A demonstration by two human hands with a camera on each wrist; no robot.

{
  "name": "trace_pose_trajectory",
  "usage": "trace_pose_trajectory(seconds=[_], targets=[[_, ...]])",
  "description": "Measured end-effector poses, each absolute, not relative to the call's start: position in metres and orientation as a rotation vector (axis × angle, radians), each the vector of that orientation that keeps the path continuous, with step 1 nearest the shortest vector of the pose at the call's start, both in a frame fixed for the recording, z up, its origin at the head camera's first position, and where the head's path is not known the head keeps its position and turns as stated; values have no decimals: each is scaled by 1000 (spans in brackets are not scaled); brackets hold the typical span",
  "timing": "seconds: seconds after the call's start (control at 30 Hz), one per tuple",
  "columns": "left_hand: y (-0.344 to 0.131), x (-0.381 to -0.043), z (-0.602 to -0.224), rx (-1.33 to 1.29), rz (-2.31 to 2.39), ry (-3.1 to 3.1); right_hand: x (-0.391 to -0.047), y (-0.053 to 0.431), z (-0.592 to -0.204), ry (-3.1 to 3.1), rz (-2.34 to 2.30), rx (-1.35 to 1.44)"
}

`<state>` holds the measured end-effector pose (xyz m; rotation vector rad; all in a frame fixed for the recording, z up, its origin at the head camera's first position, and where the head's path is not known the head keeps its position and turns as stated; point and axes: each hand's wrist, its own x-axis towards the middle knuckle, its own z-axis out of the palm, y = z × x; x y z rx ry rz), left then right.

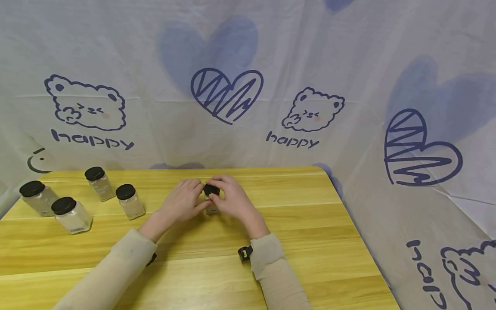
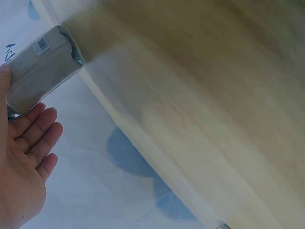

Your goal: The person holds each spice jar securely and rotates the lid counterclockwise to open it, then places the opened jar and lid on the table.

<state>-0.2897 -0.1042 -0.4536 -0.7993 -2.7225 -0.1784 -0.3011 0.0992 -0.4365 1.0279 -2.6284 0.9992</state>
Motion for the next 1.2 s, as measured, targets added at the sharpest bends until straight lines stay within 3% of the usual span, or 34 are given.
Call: trace_pose_trajectory(seconds=[0.7,1.2], targets=[[-101,-288,-447,-758,-173,-2762,-299,97,-434,-2660,1061,860],[-100,-289,-448,-731,-224,-2740,-299,100,-433,-2630,1029,1010]])
